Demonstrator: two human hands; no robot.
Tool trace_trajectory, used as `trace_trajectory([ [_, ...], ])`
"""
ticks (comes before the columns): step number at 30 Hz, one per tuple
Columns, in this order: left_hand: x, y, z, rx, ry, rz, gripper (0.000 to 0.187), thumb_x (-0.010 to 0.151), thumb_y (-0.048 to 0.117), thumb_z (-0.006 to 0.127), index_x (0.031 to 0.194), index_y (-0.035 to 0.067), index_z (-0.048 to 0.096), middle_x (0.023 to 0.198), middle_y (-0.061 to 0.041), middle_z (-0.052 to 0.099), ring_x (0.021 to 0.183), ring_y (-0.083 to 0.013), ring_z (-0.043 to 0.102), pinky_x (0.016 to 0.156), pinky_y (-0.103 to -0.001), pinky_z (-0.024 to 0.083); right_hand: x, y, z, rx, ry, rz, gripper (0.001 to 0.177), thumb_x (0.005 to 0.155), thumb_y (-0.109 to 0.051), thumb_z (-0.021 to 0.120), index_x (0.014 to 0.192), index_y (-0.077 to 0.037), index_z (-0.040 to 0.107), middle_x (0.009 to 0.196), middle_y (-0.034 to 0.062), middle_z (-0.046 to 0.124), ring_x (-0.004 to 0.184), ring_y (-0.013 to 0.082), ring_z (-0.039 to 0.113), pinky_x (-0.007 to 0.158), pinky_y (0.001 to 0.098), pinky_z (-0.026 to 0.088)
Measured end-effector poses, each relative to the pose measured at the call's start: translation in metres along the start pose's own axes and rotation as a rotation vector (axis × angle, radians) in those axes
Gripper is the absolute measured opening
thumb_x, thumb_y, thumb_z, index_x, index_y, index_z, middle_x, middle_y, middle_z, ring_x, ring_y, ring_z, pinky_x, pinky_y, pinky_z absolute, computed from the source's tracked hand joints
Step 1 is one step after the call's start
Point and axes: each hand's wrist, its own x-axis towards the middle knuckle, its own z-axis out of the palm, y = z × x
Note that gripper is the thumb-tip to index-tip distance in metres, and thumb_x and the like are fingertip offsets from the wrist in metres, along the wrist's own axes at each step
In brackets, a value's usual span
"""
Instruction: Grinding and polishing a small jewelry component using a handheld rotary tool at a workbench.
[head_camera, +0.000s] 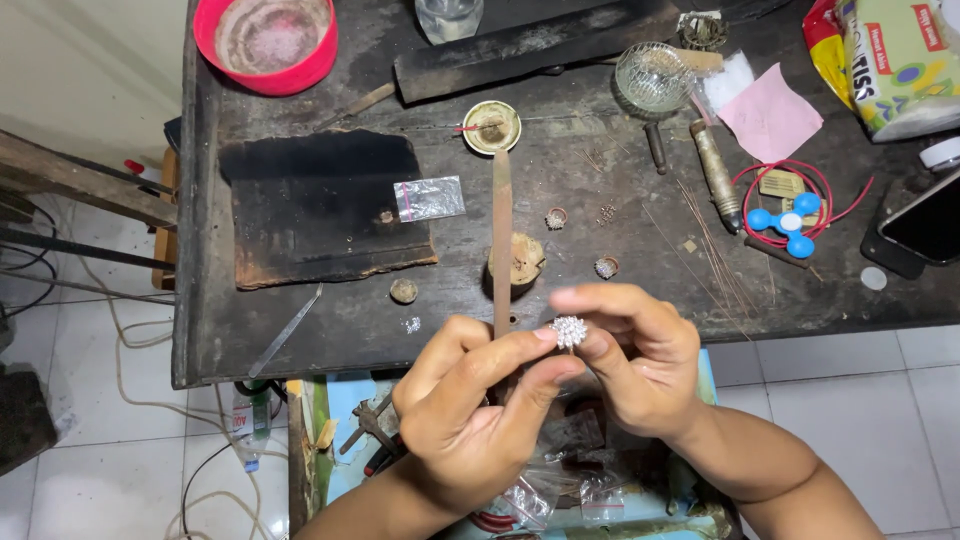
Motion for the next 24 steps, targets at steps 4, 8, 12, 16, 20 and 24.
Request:
trace_trajectory([
  [4, 0.002, -0.001, -0.001, 0.012, -0.002, 0.018, 0.021, 0.085, 0.012, 0.084, 0.101, 0.005, 0.073, 0.087, -0.003, 0.077, 0.064, -0.0165, 0.051, 0.058, -0.023, 0.048, 0.003, -0.004, 0.001, -0.059, -0.014, -0.01, 0.035, 0.106, -0.033, 0.052, 0.115, -0.006, 0.071, 0.102, 0.0032, 0.078, 0.068, 0.005, 0.064, 0.063, 0.0183, 0.046],
  [8, 0.003, 0.0, -0.002, 0.053, 0.011, -0.025, 0.019, 0.085, 0.013, 0.084, 0.101, 0.007, 0.076, 0.088, -0.004, 0.078, 0.063, -0.0133, 0.048, 0.058, -0.021, 0.047, 0.003, 0.003, 0.004, 0.101, -0.079, 0.007, 0.052, 0.103, -0.049, 0.055, 0.121, 0.0, 0.064, 0.107, 0.0072, 0.076, 0.084, 0.0097, 0.072, 0.073, 0.0197, 0.055],
  [12, 0.005, -0.001, -0.004, 0.078, -0.001, -0.035, 0.014, 0.088, 0.006, 0.079, 0.1, 0.003, 0.075, 0.091, -0.007, 0.078, 0.064, -0.0138, 0.049, 0.06, -0.022, 0.049, 0.007, 0.008, 0.011, 0.242, -0.117, -0.012, 0.036, 0.104, -0.028, 0.061, 0.124, 0.001, 0.061, 0.117, 0.0117, 0.073, 0.099, 0.0156, 0.076, 0.086, 0.0223, 0.062],
  [16, 0.01, 0.004, -0.006, 0.083, -0.012, -0.041, 0.014, 0.089, 0.002, 0.075, 0.103, 0.001, 0.073, 0.088, -0.014, 0.074, 0.07, -0.0167, 0.066, 0.066, -0.023, 0.057, 0.023, -0.006, 0.018, 0.319, -0.157, -0.054, 0.03, 0.107, -0.022, 0.057, 0.125, 0.002, 0.059, 0.12, 0.0207, 0.073, 0.116, 0.0299, 0.075, 0.104, 0.0365, 0.063],
  [20, 0.011, 0.007, -0.01, 0.158, -0.035, -0.06, 0.016, 0.09, 0.004, 0.076, 0.105, 0.0, 0.074, 0.079, -0.01, 0.064, 0.06, -0.0117, 0.054, 0.056, -0.022, 0.044, 0.028, -0.004, 0.019, 0.133, -0.083, -0.225, 0.027, 0.107, -0.027, 0.058, 0.118, -0.005, 0.066, 0.117, 0.0156, 0.073, 0.112, 0.0292, 0.072, 0.104, 0.0397, 0.058],
  [24, -0.003, -0.001, -0.015, 0.193, 0.005, -0.078, 0.016, 0.088, 0.003, 0.077, 0.104, 0.002, 0.075, 0.084, -0.012, 0.07, 0.061, -0.0104, 0.055, 0.055, -0.021, 0.044, 0.021, 0.005, 0.027, 0.161, -0.065, -0.23, 0.024, 0.1, -0.021, 0.069, 0.115, -0.003, 0.067, 0.111, 0.0142, 0.074, 0.104, 0.0263, 0.074, 0.099, 0.0356, 0.059],
])
